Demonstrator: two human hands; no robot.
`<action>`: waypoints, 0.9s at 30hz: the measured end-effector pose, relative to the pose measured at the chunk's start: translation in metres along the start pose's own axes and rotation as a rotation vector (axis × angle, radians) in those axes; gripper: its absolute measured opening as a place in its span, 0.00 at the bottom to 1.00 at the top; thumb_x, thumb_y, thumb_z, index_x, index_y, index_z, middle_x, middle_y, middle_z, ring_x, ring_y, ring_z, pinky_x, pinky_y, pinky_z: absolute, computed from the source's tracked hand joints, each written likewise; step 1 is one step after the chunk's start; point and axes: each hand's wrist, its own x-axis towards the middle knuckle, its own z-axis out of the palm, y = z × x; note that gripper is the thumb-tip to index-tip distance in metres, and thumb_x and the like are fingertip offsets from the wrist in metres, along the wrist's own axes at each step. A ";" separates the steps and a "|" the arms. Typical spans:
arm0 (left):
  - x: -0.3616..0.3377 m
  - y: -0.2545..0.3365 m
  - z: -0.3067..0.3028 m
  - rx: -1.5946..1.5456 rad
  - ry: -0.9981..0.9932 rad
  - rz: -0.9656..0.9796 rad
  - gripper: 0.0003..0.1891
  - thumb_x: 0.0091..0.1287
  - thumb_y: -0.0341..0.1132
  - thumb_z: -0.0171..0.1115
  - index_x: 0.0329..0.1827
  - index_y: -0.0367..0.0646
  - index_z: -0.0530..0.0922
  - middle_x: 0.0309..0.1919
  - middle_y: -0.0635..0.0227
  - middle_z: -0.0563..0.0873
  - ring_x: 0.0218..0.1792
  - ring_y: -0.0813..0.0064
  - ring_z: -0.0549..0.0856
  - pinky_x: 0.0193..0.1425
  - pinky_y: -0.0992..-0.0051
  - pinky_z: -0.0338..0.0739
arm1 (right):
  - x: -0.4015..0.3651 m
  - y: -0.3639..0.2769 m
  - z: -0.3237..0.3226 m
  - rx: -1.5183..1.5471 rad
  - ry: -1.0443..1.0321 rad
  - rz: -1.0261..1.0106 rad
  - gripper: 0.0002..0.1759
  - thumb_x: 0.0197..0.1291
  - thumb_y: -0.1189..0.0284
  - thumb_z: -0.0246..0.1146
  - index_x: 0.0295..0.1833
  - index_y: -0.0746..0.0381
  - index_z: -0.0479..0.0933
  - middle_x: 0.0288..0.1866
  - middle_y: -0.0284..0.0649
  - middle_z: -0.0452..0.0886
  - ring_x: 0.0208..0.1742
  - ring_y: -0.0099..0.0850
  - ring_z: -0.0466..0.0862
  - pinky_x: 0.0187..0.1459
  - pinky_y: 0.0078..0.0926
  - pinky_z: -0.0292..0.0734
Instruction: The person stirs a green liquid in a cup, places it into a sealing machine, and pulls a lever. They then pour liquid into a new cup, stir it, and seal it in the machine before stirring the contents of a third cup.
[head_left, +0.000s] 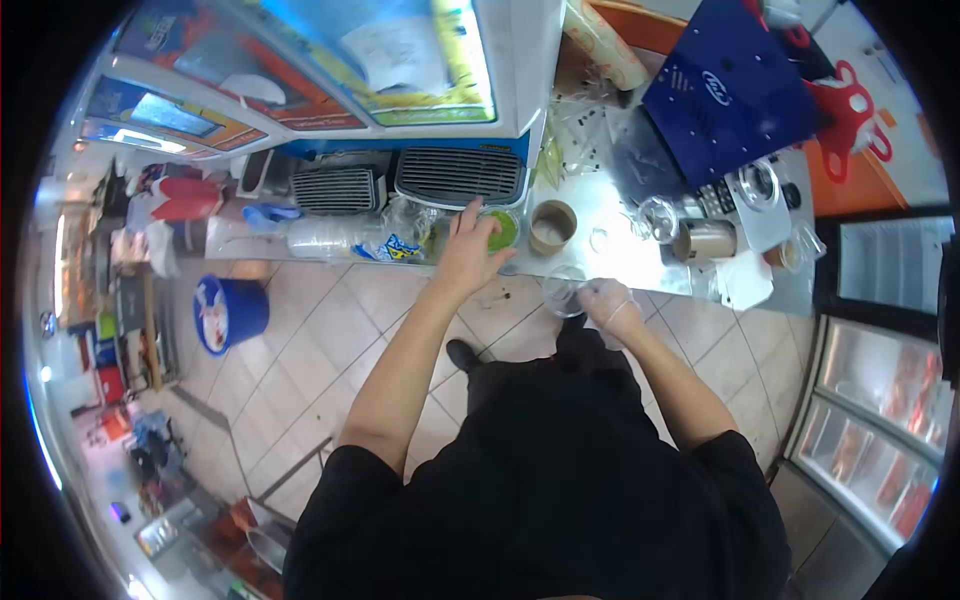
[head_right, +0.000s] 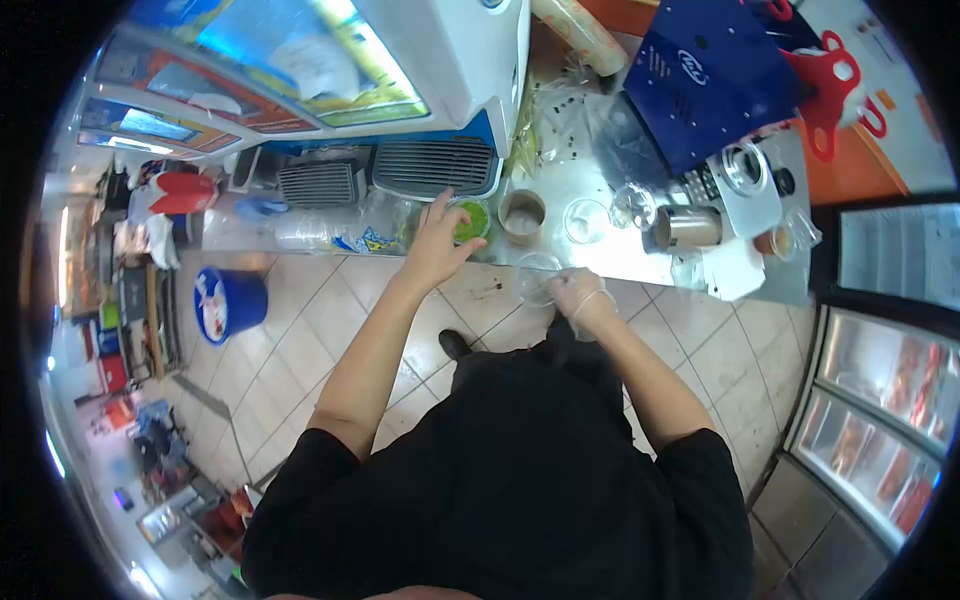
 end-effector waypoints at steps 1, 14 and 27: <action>0.002 -0.001 0.003 0.024 0.001 -0.024 0.22 0.61 0.40 0.80 0.53 0.43 0.80 0.75 0.45 0.75 0.72 0.38 0.73 0.78 0.51 0.68 | 0.003 -0.009 0.000 -0.053 -0.045 -0.100 0.19 0.66 0.60 0.61 0.41 0.64 0.88 0.47 0.53 0.91 0.48 0.51 0.90 0.57 0.44 0.84; 0.030 0.027 -0.019 0.514 -0.063 0.086 0.08 0.66 0.43 0.71 0.36 0.50 0.89 0.57 0.66 0.86 0.60 0.57 0.79 0.61 0.53 0.72 | 0.064 -0.064 0.060 -0.111 -0.007 -0.803 0.14 0.70 0.66 0.62 0.51 0.64 0.85 0.69 0.47 0.78 0.68 0.45 0.81 0.64 0.47 0.80; 0.032 0.004 -0.005 0.213 -0.027 -0.419 0.14 0.69 0.48 0.67 0.40 0.49 0.93 0.35 0.62 0.93 0.44 0.57 0.90 0.56 0.55 0.77 | 0.072 -0.075 0.076 0.257 0.008 -0.523 0.11 0.73 0.65 0.59 0.50 0.61 0.77 0.53 0.59 0.83 0.55 0.60 0.83 0.56 0.51 0.79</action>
